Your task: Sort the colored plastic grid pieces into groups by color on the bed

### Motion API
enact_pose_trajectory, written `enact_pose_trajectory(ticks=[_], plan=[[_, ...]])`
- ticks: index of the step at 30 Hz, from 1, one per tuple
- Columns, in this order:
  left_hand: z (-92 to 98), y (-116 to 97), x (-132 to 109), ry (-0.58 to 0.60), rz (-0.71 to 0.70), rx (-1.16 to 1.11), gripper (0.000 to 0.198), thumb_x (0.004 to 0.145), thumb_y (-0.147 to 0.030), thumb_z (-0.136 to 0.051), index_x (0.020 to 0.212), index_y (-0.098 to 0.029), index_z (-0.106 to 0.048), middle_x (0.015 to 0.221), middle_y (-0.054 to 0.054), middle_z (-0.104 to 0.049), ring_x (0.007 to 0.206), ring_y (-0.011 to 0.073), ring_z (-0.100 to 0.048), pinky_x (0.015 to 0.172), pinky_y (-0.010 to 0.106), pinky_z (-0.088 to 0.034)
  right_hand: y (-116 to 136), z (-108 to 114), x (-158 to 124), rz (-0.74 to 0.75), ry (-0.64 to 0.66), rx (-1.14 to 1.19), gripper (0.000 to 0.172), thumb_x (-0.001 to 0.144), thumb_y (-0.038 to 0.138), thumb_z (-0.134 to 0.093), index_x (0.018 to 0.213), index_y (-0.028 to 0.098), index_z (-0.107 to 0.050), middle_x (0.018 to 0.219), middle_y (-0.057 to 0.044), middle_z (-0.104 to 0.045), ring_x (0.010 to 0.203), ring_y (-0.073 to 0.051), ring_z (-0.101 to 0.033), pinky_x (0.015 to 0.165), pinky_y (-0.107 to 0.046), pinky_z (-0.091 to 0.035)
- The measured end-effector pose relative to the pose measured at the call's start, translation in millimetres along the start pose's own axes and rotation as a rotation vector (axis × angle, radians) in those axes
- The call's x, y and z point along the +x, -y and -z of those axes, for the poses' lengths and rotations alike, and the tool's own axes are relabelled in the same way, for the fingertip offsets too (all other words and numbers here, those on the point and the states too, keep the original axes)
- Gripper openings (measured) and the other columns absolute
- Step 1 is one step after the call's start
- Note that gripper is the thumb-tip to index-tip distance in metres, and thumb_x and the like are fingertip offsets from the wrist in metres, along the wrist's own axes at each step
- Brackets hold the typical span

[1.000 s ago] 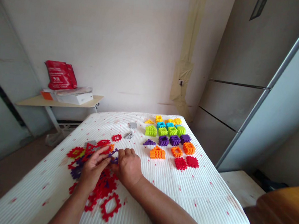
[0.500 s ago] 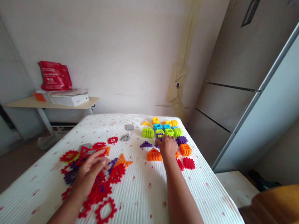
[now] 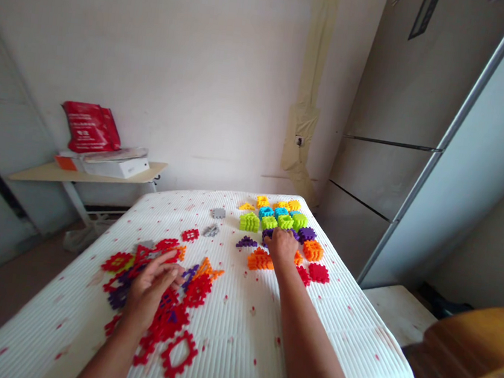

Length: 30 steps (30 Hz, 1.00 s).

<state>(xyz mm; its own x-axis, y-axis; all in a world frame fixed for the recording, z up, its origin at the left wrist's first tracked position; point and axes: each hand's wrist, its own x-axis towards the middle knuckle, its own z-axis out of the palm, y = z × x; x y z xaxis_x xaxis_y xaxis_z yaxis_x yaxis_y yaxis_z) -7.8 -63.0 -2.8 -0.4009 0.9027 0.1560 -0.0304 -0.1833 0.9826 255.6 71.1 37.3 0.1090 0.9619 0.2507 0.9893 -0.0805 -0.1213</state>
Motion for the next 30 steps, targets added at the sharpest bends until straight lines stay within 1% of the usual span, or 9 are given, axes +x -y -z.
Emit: enact_pose_trajectory(ticks=[10,16,18,20,21,23,25,27,30], plan=[[-0.9,-2,-1,0.012,0.006,-0.015,0.065,0.065,-0.046,-0.069,0.12,-0.013,-0.052,0.08,0.004,-0.064,0.061,0.0145,-0.06,0.057,0.027,-0.049,0,1,-3,0.02,-0.014,-0.008,0.029,0.081,0.04,-0.053,0.095,0.019,-0.067,0.092,-0.011,-0.068,0.095,-0.024,-0.061,0.07,-0.029,-0.046],[-0.2,0,-1,0.015,-0.003,-0.011,0.063,0.066,-0.044,-0.068,0.12,-0.015,-0.053,0.08,0.004,-0.065,0.061,0.015,-0.061,0.056,0.027,-0.05,3,2,-4,0.005,-0.008,-0.01,0.029,0.081,0.041,-0.053,0.096,0.019,-0.066,0.094,-0.011,-0.068,0.093,-0.023,-0.062,0.068,-0.028,-0.045],[1.8,0,0,0.022,-0.022,-0.003,0.06,0.068,-0.042,-0.066,0.12,-0.016,-0.052,0.081,0.004,-0.065,0.062,0.0148,-0.061,0.056,0.026,-0.05,3,3,-4,0.005,-0.033,-0.005,0.03,0.082,0.043,-0.052,0.095,0.019,-0.066,0.095,-0.01,-0.068,0.092,-0.023,-0.062,0.067,-0.027,-0.044],[6.2,0,2,-0.019,-0.057,0.02,0.056,0.07,-0.041,-0.064,0.118,-0.015,-0.053,0.083,0.005,-0.065,0.063,0.0152,-0.062,0.057,0.026,-0.05,3,5,-4,0.036,-0.12,0.026,0.031,0.084,0.043,-0.05,0.095,0.019,-0.065,0.096,-0.009,-0.067,0.092,-0.023,-0.061,0.067,-0.026,-0.043],[9.4,1,4,-0.073,-0.082,0.046,0.053,0.07,-0.041,-0.063,0.116,-0.015,-0.055,0.085,0.005,-0.066,0.066,0.016,-0.062,0.06,0.027,-0.05,4,6,-5,0.069,-0.181,0.055,0.031,0.086,0.042,-0.048,0.096,0.019,-0.065,0.096,-0.009,-0.067,0.092,-0.023,-0.06,0.067,-0.026,-0.043],[17.5,1,8,-0.241,-0.149,0.127,0.044,0.072,-0.04,-0.06,0.108,-0.015,-0.06,0.09,0.007,-0.066,0.076,0.0182,-0.063,0.071,0.03,-0.051,8,7,-11,0.175,-0.289,0.139,0.031,0.09,0.038,-0.042,0.096,0.018,-0.064,0.096,-0.009,-0.066,0.092,-0.021,-0.06,0.071,-0.026,-0.041],[26.3,0,12,-0.409,-0.209,0.221,0.035,0.074,-0.038,-0.058,0.1,-0.015,-0.063,0.093,0.008,-0.067,0.085,0.0198,-0.062,0.082,0.033,-0.048,17,7,-21,0.327,-0.328,0.244,0.032,0.092,0.034,-0.038,0.093,0.017,-0.064,0.093,-0.009,-0.066,0.09,-0.019,-0.06,0.074,-0.025,-0.04],[33.7,0,14,-0.497,-0.236,0.312,0.028,0.076,-0.035,-0.055,0.093,-0.016,-0.065,0.094,0.008,-0.067,0.088,0.0205,-0.061,0.088,0.035,-0.046,32,4,-36,0.506,-0.281,0.352,0.03,0.093,0.03,-0.038,0.093,0.017,-0.064,0.093,-0.008,-0.066,0.087,-0.017,-0.06,0.076,-0.024,-0.04],[40.1,2,17,-0.514,-0.245,0.41,0.023,0.076,-0.031,-0.052,0.088,-0.018,-0.066,0.09,0.008,-0.068,0.089,0.0214,-0.061,0.09,0.036,-0.044,60,-5,-60,0.738,-0.134,0.454,0.022,0.09,0.024,-0.044,0.098,0.018,-0.063,0.096,-0.006,-0.066,0.086,-0.015,-0.059,0.077,-0.023,-0.042]])
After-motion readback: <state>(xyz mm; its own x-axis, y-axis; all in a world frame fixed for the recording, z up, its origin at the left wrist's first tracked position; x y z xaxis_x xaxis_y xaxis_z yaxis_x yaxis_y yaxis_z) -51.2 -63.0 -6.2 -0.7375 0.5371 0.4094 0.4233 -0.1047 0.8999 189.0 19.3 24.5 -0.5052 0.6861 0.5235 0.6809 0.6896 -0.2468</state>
